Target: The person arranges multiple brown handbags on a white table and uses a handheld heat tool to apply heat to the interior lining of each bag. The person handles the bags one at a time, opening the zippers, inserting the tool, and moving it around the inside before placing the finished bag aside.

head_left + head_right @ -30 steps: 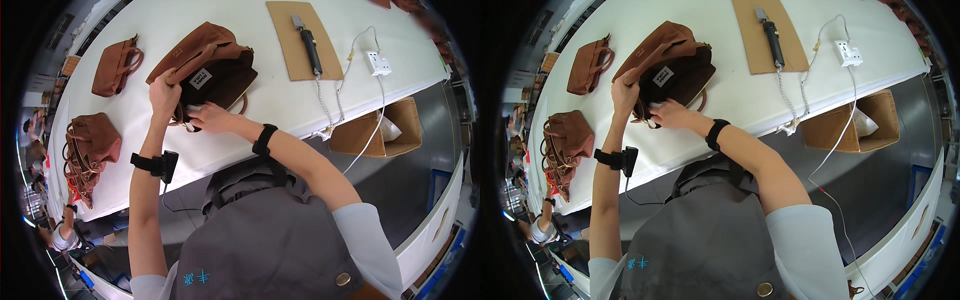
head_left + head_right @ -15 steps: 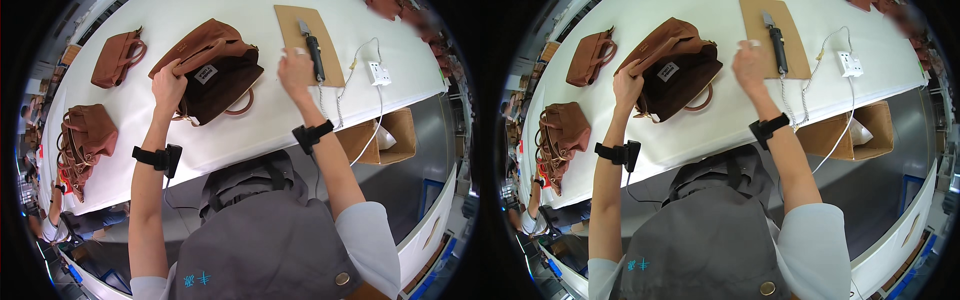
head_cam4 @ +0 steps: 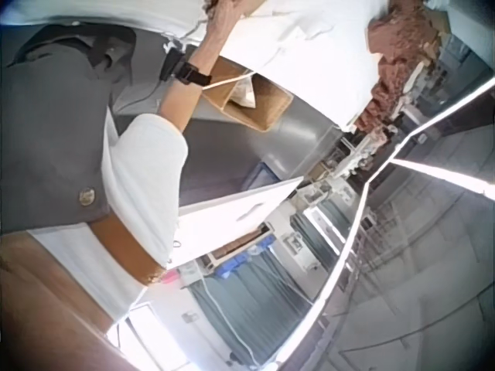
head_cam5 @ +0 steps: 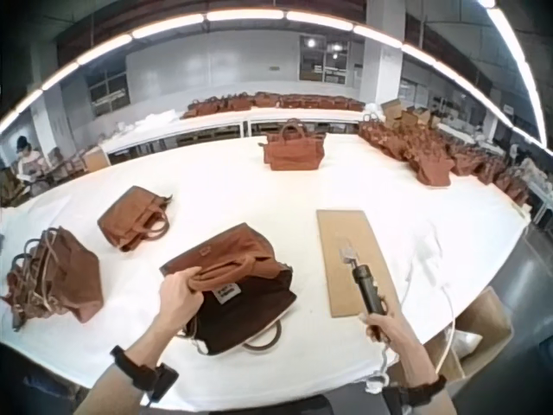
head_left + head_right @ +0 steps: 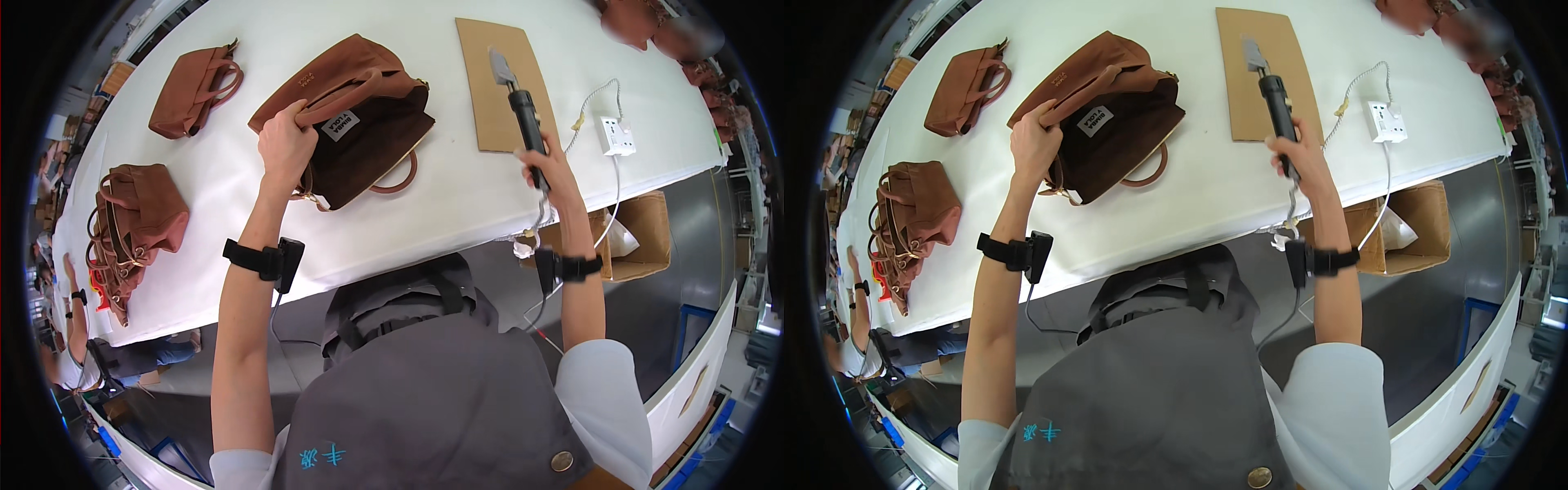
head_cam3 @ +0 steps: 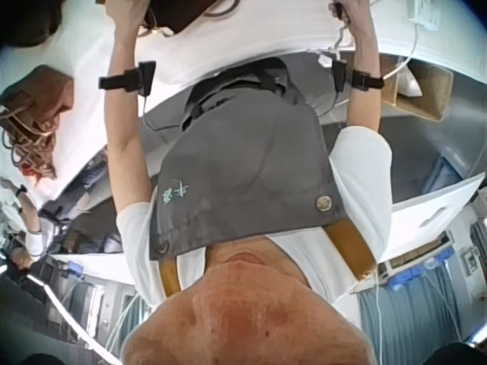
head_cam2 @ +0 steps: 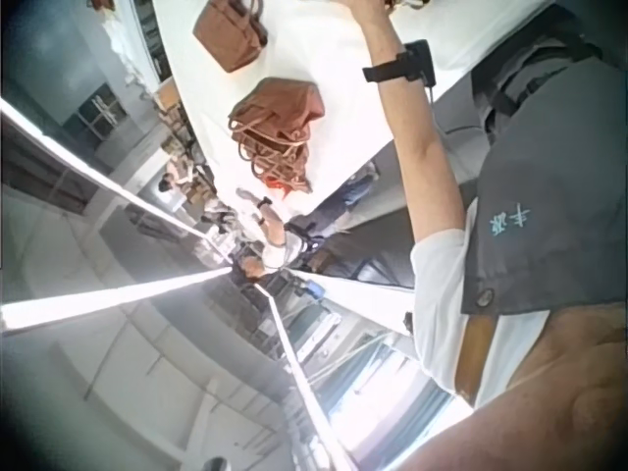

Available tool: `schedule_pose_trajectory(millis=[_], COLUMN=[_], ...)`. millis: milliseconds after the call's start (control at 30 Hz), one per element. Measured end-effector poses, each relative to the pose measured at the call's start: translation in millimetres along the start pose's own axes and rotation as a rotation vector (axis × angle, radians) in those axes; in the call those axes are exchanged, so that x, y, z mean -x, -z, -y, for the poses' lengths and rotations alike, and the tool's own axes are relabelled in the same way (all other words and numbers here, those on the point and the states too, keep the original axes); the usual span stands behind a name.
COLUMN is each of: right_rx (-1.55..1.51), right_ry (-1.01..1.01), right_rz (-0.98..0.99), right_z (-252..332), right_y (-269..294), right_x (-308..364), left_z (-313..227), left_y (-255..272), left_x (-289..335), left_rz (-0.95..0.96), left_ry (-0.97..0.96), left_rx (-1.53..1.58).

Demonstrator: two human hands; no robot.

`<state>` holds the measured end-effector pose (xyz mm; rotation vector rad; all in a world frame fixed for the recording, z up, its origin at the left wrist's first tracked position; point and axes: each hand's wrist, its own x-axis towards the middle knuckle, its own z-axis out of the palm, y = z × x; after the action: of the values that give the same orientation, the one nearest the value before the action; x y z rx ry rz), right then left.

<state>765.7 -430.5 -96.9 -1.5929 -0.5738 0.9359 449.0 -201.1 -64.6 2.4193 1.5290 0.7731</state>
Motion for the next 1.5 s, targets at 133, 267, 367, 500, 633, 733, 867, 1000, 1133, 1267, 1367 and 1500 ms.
schedule_pose_trajectory(millis=[133,267,367,500,633,733,867,1000,1133,1267,1367,1500], right_rx=[0.125,0.468,0.797,1.004,1.036,1.086,1.082,1.006,1.049,1.046,1.026,1.004], right_ry=[-0.097,0.187,0.39,0.393,0.357,0.424,0.422,0.466,0.422,0.422,0.443,0.385], right_rz=[0.158,0.187,0.156,0.078,0.005,0.049,0.057,0.031,0.101,0.075,0.165,0.275], right_z=[24,17,1,-16,-21,-21,-16,-11,-20,-16,-17,-8], right_y=[-7,-57,-90,-111,-123,-123,-111,-100,-108,-117,-125,-124], right_x=[89,91,66,46,43,47,52,54,53,48,58,74], left_z=[-2,-4,-5,-7,-9,-9,-7,-8,-8,-10,-9,-8], left_y=[-7,-12,-10,-10,-8,-8,-9,-12,-8,-2,-3,-2], left_x=[2,3,0,3,5,4,7,5,4,2,1,4], left_rz=[-0.01,-0.012,-0.015,-0.027,0.01,0.02,0.014,0.007,0.023,0.034,0.021,0.012], left_ry=[-0.029,-0.039,-0.057,-0.075,-0.042,-0.044,-0.051,-0.069,-0.078,-0.08,-0.093,-0.097], left_rx=[0.01,-0.007,-0.02,-0.023,-0.014,-0.015,-0.008,-0.014,-0.045,-0.055,-0.062,-0.056])
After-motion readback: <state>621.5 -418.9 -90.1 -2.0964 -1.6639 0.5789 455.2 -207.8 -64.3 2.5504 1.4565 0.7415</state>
